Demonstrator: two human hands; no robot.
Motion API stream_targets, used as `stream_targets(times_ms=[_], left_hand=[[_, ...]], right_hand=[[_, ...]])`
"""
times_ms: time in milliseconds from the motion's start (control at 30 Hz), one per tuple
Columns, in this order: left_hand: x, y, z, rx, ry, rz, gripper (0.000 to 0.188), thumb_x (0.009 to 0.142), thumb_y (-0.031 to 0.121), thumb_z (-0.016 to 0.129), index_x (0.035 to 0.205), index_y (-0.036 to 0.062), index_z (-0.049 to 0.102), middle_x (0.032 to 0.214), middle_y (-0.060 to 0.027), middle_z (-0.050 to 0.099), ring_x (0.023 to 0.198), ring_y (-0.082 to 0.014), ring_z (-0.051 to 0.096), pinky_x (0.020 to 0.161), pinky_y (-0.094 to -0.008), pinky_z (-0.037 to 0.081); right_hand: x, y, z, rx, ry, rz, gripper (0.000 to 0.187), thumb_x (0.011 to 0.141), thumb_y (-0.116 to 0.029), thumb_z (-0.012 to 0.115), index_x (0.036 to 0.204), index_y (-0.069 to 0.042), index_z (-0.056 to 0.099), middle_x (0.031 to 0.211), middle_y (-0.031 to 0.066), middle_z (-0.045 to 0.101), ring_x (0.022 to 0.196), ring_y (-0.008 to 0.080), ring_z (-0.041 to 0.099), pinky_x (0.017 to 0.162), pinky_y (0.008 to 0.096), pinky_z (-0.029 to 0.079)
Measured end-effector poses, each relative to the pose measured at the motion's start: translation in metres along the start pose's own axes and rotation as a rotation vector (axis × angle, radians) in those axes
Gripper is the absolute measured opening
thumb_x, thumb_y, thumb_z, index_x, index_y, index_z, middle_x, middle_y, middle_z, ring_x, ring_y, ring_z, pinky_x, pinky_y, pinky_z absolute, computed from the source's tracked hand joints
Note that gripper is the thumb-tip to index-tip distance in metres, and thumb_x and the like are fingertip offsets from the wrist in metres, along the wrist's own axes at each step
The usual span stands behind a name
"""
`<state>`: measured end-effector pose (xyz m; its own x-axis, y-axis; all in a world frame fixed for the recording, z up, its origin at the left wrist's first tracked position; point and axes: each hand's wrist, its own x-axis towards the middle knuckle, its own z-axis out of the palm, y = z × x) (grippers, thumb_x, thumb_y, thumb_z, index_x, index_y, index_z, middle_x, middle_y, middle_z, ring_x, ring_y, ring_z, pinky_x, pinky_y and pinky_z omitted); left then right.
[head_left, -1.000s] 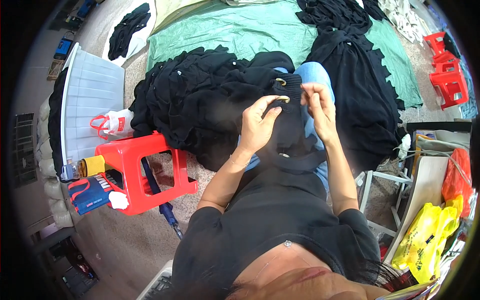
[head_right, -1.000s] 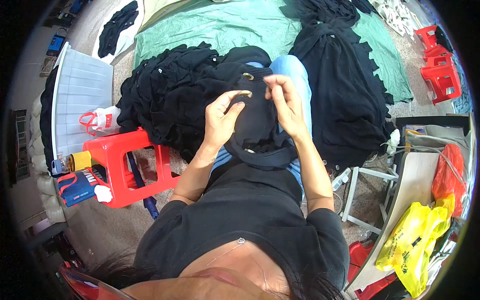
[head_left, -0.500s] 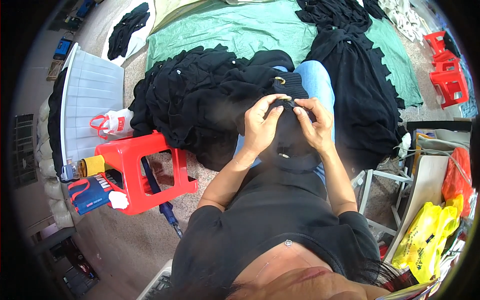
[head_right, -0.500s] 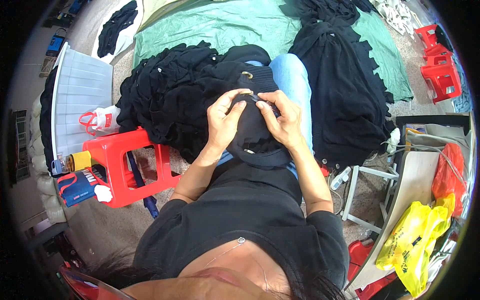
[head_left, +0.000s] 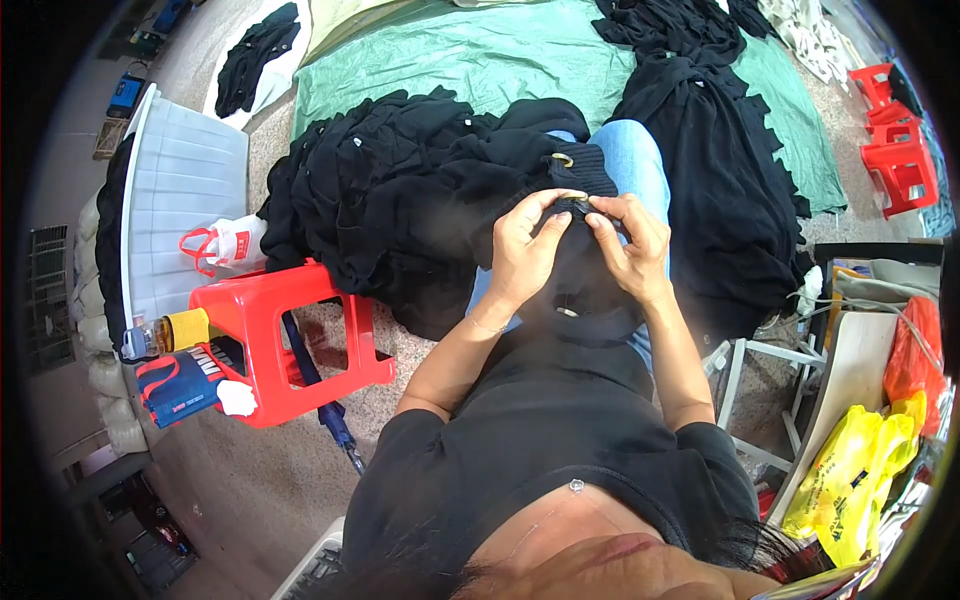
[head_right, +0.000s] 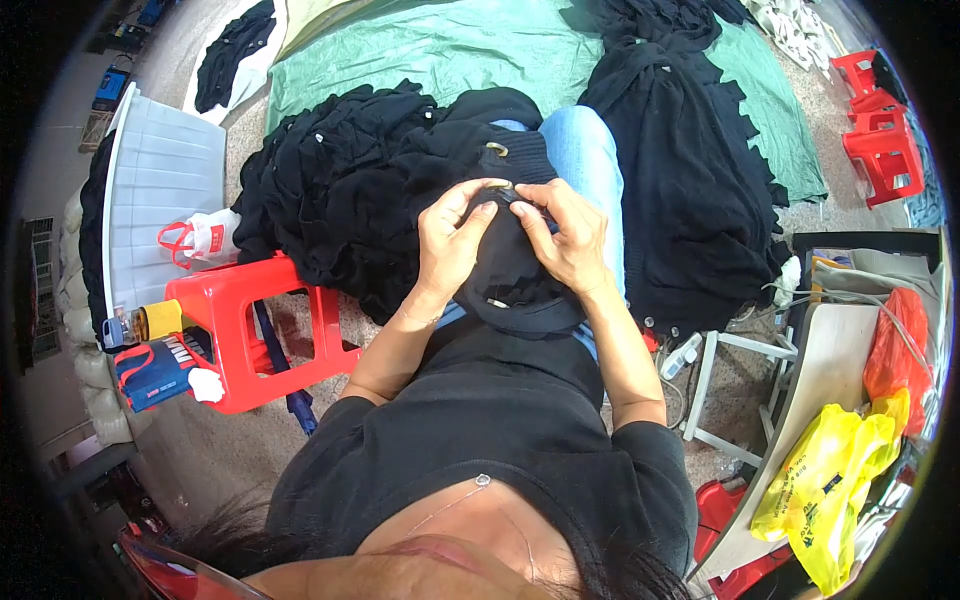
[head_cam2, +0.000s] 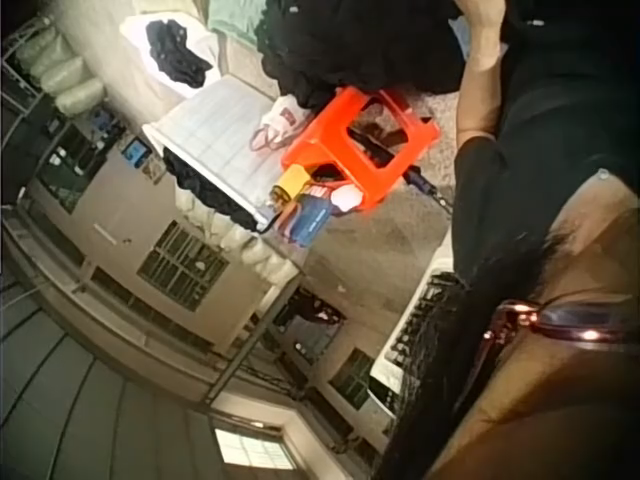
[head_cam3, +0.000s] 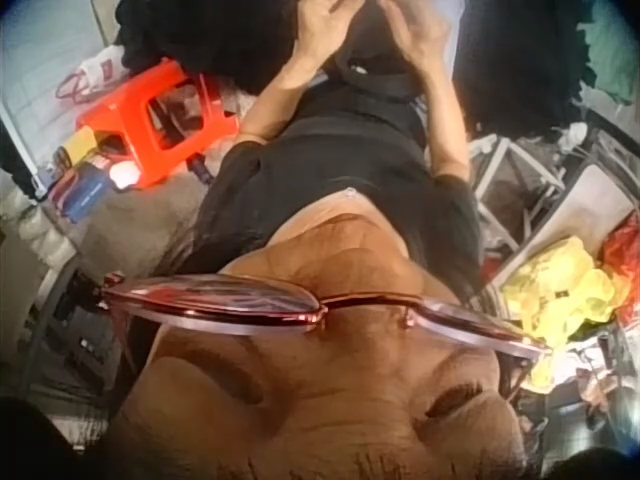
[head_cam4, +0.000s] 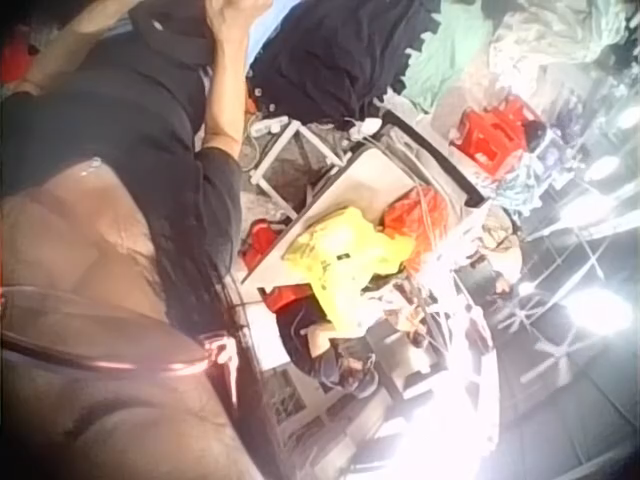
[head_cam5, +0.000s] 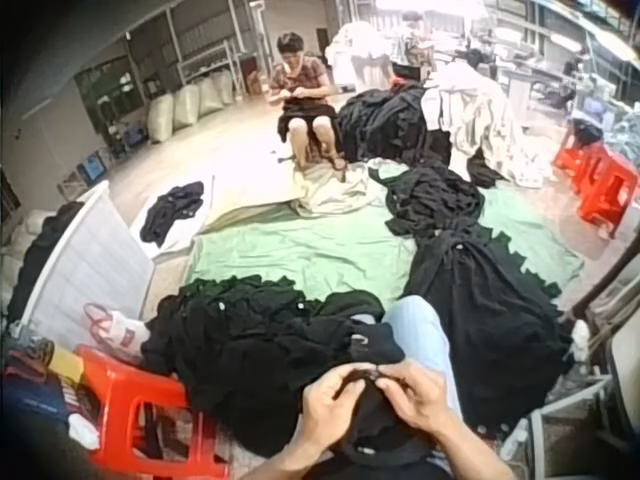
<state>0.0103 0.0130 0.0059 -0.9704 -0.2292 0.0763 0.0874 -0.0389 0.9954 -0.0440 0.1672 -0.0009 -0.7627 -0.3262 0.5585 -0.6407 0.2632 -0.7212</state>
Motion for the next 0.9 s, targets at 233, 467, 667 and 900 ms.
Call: stream_targets(times_ms=[233, 467, 667, 900], left_hand=[[-0.001, -0.01, -0.004, -0.158, 0.0, -0.127, 0.021, 0.092, 0.001, 0.058, 0.111, -0.0064, 0.064, 0.104, -0.0089, 0.07, 0.095, -0.0118, 0.063, 0.087, -0.0251, 0.049], [0.0, -0.007, -0.005, 0.057, -0.021, 0.026, 0.021, 0.092, -0.002, 0.058, 0.112, -0.0055, 0.064, 0.104, -0.0069, 0.068, 0.093, -0.0106, 0.063, 0.084, -0.023, 0.051], [-0.001, -0.005, -0.002, -0.02, 0.01, 0.005, 0.02, 0.091, -0.003, 0.059, 0.11, -0.0053, 0.064, 0.102, -0.0079, 0.069, 0.093, -0.0117, 0.063, 0.085, -0.0244, 0.05], [-0.004, -0.005, -0.001, 0.006, 0.038, 0.025, 0.019, 0.091, -0.002, 0.058, 0.109, -0.0065, 0.064, 0.102, -0.0075, 0.069, 0.093, -0.0116, 0.063, 0.086, -0.0257, 0.05]], right_hand=[[0.002, 0.0, -0.001, 0.021, -0.019, -0.023, 0.016, 0.08, -0.002, 0.074, 0.093, 0.001, 0.067, 0.081, 0.0107, 0.067, 0.066, 0.0217, 0.067, 0.057, 0.0281, 0.051], [0.002, -0.001, 0.003, 0.019, -0.004, -0.029, 0.016, 0.08, -0.002, 0.074, 0.094, 0.001, 0.067, 0.078, 0.0106, 0.066, 0.064, 0.0212, 0.065, 0.056, 0.028, 0.05], [-0.005, 0.0, 0.009, 0.188, -0.011, 0.136, 0.017, 0.08, -0.004, 0.074, 0.094, 0.001, 0.067, 0.079, 0.0111, 0.066, 0.066, 0.0221, 0.066, 0.059, 0.0292, 0.051], [-0.001, -0.004, 0.007, -0.013, 0.012, 0.004, 0.015, 0.078, -0.003, 0.075, 0.09, 0.001, 0.067, 0.079, 0.0124, 0.066, 0.067, 0.0235, 0.068, 0.058, 0.0298, 0.051]])
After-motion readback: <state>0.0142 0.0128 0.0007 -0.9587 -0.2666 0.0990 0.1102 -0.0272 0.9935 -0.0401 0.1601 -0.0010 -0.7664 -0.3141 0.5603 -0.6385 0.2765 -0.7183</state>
